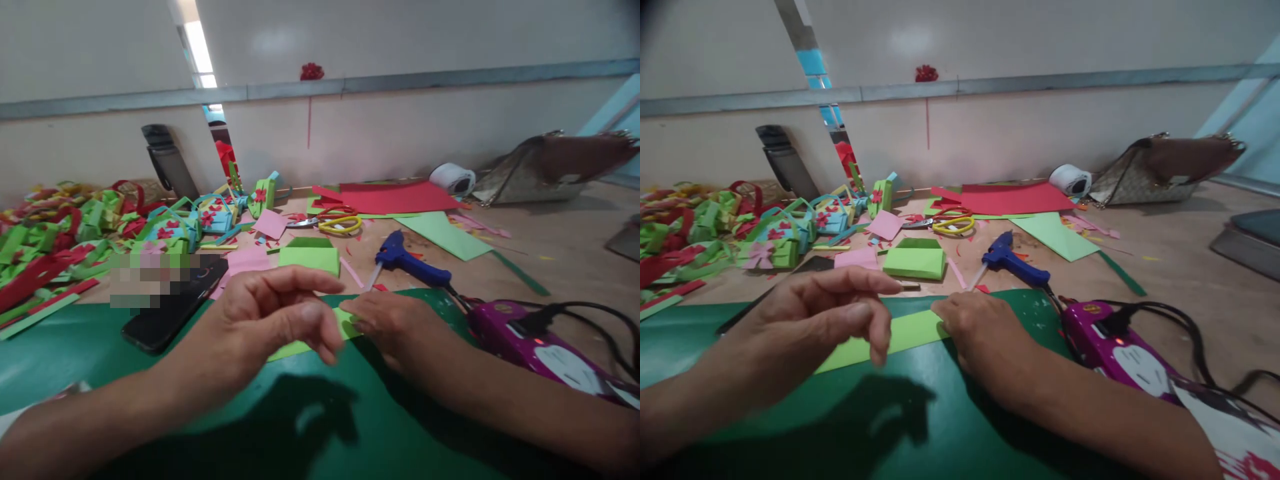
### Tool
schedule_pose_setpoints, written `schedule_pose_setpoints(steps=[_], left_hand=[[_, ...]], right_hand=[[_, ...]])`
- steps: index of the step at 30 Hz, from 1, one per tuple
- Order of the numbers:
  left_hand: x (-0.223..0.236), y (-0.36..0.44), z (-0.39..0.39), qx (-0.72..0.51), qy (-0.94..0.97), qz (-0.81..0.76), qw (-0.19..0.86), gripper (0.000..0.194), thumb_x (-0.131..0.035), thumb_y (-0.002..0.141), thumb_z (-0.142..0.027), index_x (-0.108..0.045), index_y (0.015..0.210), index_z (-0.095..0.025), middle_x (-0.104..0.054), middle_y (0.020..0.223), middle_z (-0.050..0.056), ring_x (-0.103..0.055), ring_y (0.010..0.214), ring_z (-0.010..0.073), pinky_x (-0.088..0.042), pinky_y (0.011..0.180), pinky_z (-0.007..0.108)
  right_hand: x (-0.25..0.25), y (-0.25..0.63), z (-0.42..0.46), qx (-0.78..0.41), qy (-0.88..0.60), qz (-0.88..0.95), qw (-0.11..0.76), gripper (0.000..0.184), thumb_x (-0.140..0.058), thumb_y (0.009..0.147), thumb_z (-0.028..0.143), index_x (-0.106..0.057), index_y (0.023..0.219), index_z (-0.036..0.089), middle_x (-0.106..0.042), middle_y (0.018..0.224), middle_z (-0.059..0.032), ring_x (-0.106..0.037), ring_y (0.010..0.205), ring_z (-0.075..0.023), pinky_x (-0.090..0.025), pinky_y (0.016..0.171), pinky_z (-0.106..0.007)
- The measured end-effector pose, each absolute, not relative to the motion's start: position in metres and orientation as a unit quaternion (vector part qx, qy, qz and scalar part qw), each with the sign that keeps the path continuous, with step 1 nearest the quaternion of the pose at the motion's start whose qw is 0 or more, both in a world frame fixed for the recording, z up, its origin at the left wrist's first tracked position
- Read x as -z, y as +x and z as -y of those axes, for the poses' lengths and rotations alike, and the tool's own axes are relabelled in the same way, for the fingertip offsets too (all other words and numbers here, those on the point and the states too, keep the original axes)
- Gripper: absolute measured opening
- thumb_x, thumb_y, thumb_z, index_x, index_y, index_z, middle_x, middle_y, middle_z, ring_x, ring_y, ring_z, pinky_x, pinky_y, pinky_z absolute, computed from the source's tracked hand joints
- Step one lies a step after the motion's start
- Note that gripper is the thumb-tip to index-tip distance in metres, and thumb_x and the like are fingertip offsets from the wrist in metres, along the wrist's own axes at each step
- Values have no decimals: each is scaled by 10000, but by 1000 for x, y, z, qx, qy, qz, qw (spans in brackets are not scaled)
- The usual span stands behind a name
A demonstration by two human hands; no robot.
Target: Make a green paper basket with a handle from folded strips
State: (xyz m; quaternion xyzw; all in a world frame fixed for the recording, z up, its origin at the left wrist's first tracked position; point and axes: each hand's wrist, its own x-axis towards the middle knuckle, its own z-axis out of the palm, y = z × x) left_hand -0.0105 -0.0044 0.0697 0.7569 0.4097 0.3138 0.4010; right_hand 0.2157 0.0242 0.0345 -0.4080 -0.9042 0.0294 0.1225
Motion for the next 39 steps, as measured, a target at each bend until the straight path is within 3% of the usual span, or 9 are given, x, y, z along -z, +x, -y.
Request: schedule_pose_setpoints(steps=[2,5,8,13,18,24,31,39], left_hand=[[-70,-4,-9,-306,730,-448,414,249,-473,895,-311,-603,1038,-153,-686,761,34,-647,680,154,-518,643,277],[-53,-9,-5,-182,804,-492,281,299,-587,814,-306,-598,1080,-170,-668,990,82,-619,906,248,-508,775,386],[-38,-15,2,-74,864,-476,148,435,-643,760,-241,-543,1182,-200,-592,1170,101,-529,1070,315,-482,835,463],[-26,-17,-4,-28,901,-431,43,298,-499,868,-161,-539,1163,-185,-621,1111,99,-565,970,270,-512,782,429],[-17,-20,-13,-66,916,-394,-19,335,-450,863,-83,-491,1190,-142,-631,1092,108,-568,957,250,-520,781,398],[-22,-14,-17,-73,899,-433,6,314,-586,835,-276,-536,1123,-161,-634,1087,98,-557,984,268,-512,801,417],[-23,-10,-23,-96,892,-442,20,149,-548,861,-220,-622,975,-158,-638,980,80,-568,927,228,-492,787,364],[-21,-12,-32,-142,890,-431,45,180,-525,887,-269,-663,953,-174,-662,920,65,-605,882,194,-485,781,307]], right_hand=[[-35,219,-22,-18,-410,906,107,131,-545,809,80,-603,786,194,-652,764,-20,-605,708,-181,-449,619,-283],[-32,222,-21,41,-398,911,102,61,-612,793,112,-618,815,169,-653,763,-43,-612,720,-209,-474,645,-322],[-25,224,-21,102,-358,923,99,240,-688,724,97,-631,954,131,-665,817,-85,-628,773,-248,-508,692,-369],[-15,222,-21,166,-320,930,74,342,-663,728,72,-617,1067,78,-670,826,-125,-641,751,-278,-534,653,-411],[-17,219,-20,162,-332,929,32,337,-603,754,46,-606,1090,61,-656,798,-122,-636,745,-269,-525,623,-371],[-22,219,-20,167,-342,925,11,370,-542,753,12,-574,1117,67,-656,787,-104,-625,679,-250,-462,529,-328],[-33,214,-21,114,-381,917,-27,298,-498,798,-2,-576,1068,98,-671,843,-95,-639,748,-249,-415,548,-304],[-30,214,-22,113,-391,913,7,207,-497,806,-6,-575,941,130,-672,812,-83,-623,712,-215,-385,556,-284]])
